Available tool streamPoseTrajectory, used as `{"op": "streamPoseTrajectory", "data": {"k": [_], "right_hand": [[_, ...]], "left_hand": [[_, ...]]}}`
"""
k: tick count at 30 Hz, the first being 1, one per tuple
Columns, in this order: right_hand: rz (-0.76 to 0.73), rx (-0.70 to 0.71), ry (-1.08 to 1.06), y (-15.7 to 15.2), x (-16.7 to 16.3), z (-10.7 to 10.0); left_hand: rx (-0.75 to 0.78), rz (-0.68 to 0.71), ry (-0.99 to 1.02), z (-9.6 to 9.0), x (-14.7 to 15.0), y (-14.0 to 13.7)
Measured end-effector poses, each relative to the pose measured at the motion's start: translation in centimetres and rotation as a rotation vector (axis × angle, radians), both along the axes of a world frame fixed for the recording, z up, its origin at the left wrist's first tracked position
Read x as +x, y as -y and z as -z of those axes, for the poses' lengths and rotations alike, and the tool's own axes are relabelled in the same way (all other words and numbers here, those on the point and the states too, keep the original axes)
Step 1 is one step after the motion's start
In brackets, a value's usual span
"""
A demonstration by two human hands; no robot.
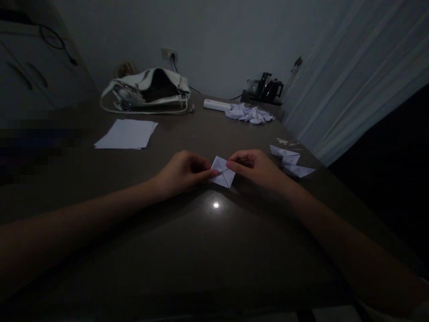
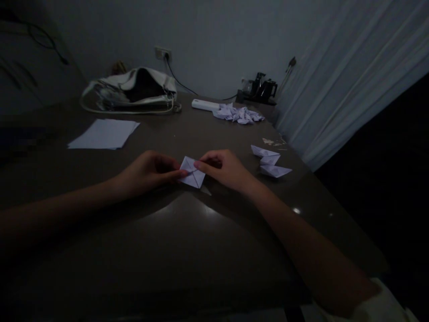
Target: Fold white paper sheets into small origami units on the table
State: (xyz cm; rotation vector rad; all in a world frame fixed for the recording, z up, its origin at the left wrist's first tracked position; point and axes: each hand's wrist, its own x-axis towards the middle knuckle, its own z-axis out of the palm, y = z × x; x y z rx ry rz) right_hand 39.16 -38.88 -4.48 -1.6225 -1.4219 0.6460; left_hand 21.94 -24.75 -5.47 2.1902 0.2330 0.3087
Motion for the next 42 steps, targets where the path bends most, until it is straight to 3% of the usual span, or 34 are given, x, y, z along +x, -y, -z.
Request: {"op": "streamPoseTrajectory", "data": {"k": [6, 26, 34, 42], "right_hand": [[0.062, -0.019, 0.020, -0.1, 0.7, 0.1], [0.053, 0.078, -0.078, -0.3, 0.1, 0.7], [0.126, 0.125, -0.038, -0.2, -0.7, 0.8], [0.074, 0.141, -0.019, -0.1, -1.5, 1.1]], "left_hand": [[0.037, -0.019, 0.007, -0.2, 0.0, -0.2], [-0.164, 0.025, -0.067, -0.3, 0.1, -0.1], [-0.201, 0.032, -0.056, -0.5, 0.2, 0.2], [-0.278, 0.063, -0.101, -0.3, 0.0, 0.3]]}}
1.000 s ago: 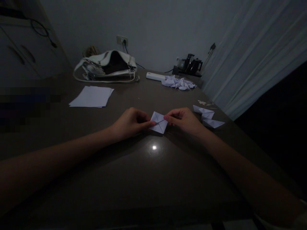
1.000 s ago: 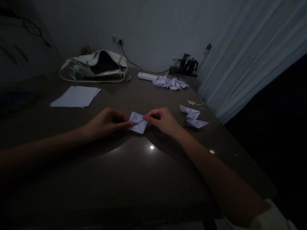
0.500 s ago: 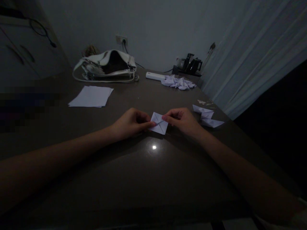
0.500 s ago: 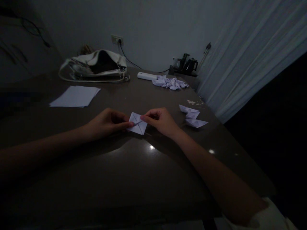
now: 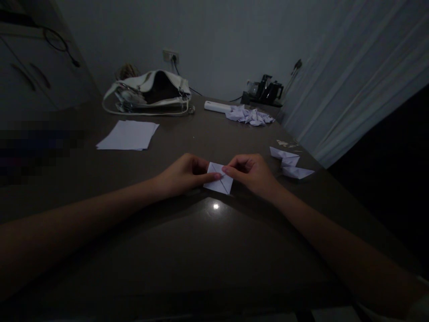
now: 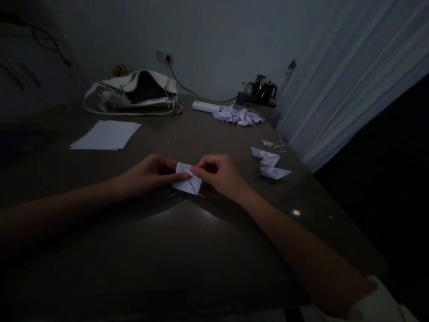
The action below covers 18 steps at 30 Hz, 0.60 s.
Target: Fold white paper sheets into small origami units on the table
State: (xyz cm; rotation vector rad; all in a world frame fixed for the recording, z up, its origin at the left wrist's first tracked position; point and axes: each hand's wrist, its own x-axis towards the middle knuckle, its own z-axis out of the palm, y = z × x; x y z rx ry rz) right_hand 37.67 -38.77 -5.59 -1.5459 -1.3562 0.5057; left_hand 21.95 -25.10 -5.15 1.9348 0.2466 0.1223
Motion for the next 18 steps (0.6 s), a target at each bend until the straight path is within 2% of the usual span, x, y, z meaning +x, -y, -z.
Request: {"op": "streamPoseTrajectory", "data": {"k": [5, 11, 18], "right_hand": [[-0.028, -0.046, -0.015, 0.07, 0.45, -0.35], [-0.029, -0.024, -0.048, 0.25, 0.76, -0.96], [-0.063, -0.069, -0.036, 0.27, 0.61, -0.82]], "left_hand": [[-0.069, -0.019, 0.003, -0.19, 0.04, 0.03], [-0.099, -0.077, -0.010, -0.42, 0.06, 0.05], [-0.119, -0.052, 0.015, -0.33, 0.13, 0.05]]}}
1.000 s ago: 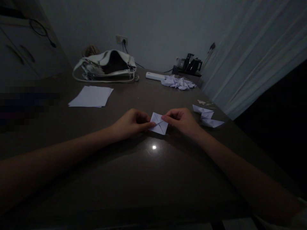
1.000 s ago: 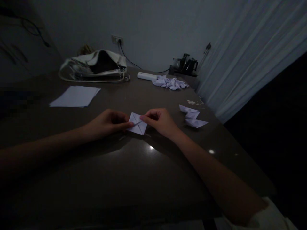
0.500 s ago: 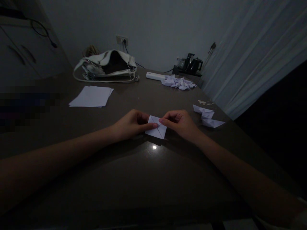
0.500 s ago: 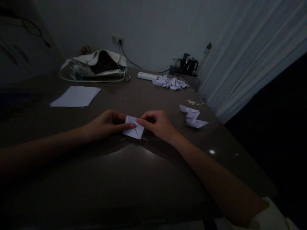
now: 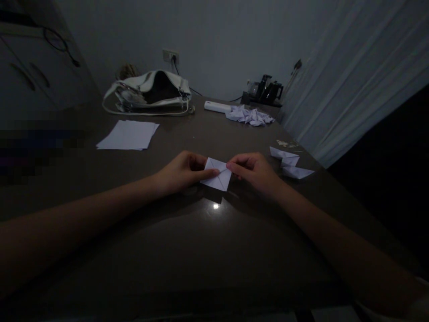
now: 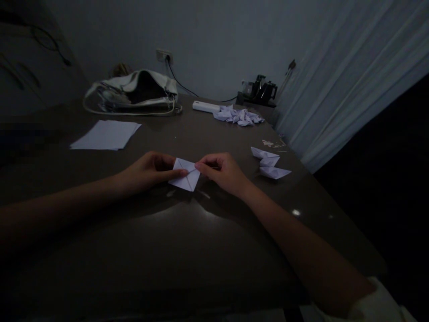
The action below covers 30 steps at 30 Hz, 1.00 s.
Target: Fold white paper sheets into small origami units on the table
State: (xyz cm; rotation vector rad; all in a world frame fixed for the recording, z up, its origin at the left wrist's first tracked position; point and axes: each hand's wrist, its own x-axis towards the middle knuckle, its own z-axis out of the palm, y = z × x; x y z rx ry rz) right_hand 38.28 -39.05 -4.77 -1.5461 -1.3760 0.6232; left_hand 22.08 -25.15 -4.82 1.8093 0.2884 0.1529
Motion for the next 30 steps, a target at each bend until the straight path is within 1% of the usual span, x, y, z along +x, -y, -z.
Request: {"op": "streamPoseTrajectory", "data": {"k": [5, 8, 12, 14, 17, 20, 22, 26, 28, 30], "right_hand": [[0.008, 0.031, -0.015, 0.05, -0.21, -0.13], [0.003, 0.027, -0.033, 0.00, -0.35, -0.05], [-0.094, -0.040, -0.021, -0.11, -0.43, 0.36], [-0.118, -0.050, -0.001, -0.14, -0.38, 0.55], [-0.078, -0.025, 0.021, -0.17, -0.22, 0.66], [-0.007, -0.001, 0.008, -0.19, -0.09, 0.54], [0.039, 0.023, -0.012, -0.21, -0.09, 0.41], [0.115, 0.068, -0.038, -0.29, -0.13, 0.23], [0.126, 0.054, -0.046, -0.33, -0.11, 0.23], [0.110, 0.013, -0.045, -0.33, -0.09, 0.28]], "left_hand": [[-0.064, -0.010, 0.022, -0.19, -0.10, 0.11], [-0.059, 0.004, 0.027, -0.19, -0.21, 0.11], [0.036, 0.084, 0.029, 0.05, -0.32, 0.05], [0.095, 0.106, 0.030, 0.23, -0.28, 0.01], [0.166, 0.064, 0.062, 0.45, -0.08, -0.10], [0.203, 0.003, 0.105, 0.45, 0.12, -0.28], [0.229, -0.020, 0.099, 0.39, 0.14, -0.41], [0.347, -0.028, 0.058, 0.51, 0.02, -0.65], [0.408, -0.019, 0.071, 0.67, -0.02, -0.77], [0.437, 0.000, 0.086, 0.76, -0.04, -0.83]]}}
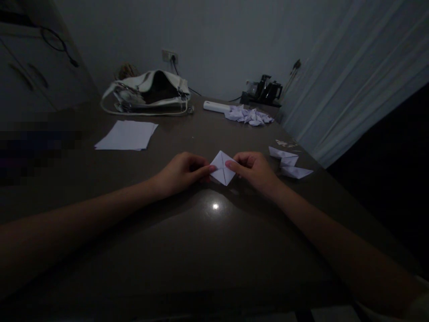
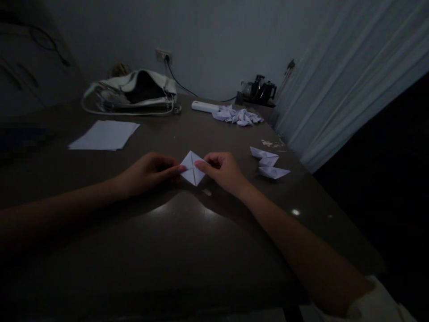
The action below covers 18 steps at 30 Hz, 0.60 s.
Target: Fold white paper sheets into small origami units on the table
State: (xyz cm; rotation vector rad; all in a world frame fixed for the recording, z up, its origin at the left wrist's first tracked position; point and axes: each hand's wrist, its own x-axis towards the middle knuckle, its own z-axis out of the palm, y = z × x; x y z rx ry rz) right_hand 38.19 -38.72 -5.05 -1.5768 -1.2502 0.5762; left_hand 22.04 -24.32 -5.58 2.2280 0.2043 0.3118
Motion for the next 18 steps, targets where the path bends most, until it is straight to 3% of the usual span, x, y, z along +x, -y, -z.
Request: {"op": "streamPoseTrajectory", "data": {"k": [4, 7, 13, 18], "right_hand": [[-0.111, -0.123, -0.011, 0.14, -0.10, 0.15], [-0.155, -0.125, -0.026, 0.28, -0.26, 0.21], [-0.158, -0.070, -0.067, 0.40, -0.40, 0.08], [-0.090, -0.116, -0.090, 0.25, -0.28, 0.29]], "left_hand": [[-0.014, 0.048, 0.009, -0.10, 0.00, 0.07], [-0.023, 0.079, 0.030, -0.27, 0.00, 0.18], [-0.031, 0.088, 0.061, -0.54, -0.20, 0.41], [0.117, 0.038, 0.176, -0.26, -0.41, 0.67]]}}
